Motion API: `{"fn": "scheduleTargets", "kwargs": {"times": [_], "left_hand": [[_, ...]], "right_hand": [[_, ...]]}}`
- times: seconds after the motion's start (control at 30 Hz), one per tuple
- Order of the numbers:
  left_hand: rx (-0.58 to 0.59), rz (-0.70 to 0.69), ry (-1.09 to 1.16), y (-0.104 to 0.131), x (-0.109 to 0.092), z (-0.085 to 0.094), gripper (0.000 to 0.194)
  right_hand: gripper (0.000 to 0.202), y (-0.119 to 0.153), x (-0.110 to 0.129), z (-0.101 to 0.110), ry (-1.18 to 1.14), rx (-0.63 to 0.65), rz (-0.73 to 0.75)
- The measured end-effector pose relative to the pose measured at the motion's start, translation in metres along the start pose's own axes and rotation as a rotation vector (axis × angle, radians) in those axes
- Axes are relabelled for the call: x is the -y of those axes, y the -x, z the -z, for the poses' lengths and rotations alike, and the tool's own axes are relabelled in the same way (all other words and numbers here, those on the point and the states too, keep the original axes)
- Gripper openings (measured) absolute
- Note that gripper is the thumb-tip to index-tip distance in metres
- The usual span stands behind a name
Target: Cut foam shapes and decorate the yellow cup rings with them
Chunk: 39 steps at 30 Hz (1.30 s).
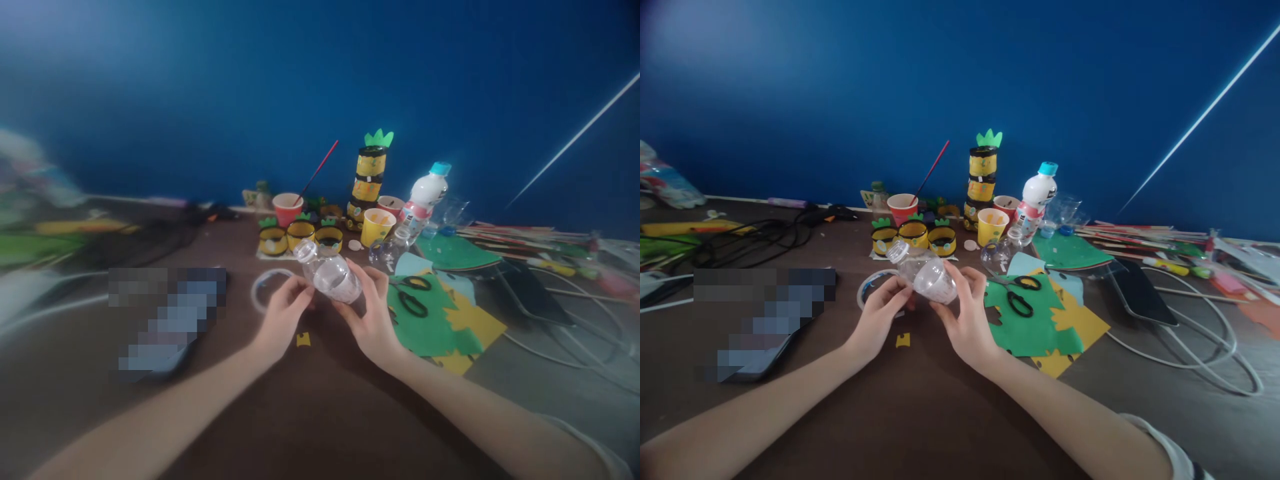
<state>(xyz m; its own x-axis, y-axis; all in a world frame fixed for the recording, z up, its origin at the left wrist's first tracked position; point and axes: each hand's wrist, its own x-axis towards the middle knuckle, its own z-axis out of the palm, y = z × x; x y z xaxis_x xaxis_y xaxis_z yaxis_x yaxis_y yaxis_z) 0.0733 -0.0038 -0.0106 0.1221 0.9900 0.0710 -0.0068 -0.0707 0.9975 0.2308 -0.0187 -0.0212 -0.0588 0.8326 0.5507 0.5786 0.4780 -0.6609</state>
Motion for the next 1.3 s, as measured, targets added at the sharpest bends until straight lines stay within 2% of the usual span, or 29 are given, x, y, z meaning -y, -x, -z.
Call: {"fn": "scheduleTargets", "kwargs": {"times": [0.27, 0.93, 1.3], "left_hand": [[0.03, -0.004, 0.005, 0.0005, -0.0032, -0.0009, 0.014], [0.059, -0.03, 0.008, -0.0021, 0.0038, 0.0024, 0.013], [0.058, -0.016, 0.025, -0.0015, 0.0014, 0.0017, 0.009]], "right_hand": [[0.057, 0.0002, -0.0002, -0.0005, 0.028, -0.017, 0.012], [0.055, 0.0023, -0.0003, 0.0001, 0.048, -0.007, 0.046], [0.057, 0.0006, 0.0022, 0.0004, 0.014, 0.012, 0.007]]}}
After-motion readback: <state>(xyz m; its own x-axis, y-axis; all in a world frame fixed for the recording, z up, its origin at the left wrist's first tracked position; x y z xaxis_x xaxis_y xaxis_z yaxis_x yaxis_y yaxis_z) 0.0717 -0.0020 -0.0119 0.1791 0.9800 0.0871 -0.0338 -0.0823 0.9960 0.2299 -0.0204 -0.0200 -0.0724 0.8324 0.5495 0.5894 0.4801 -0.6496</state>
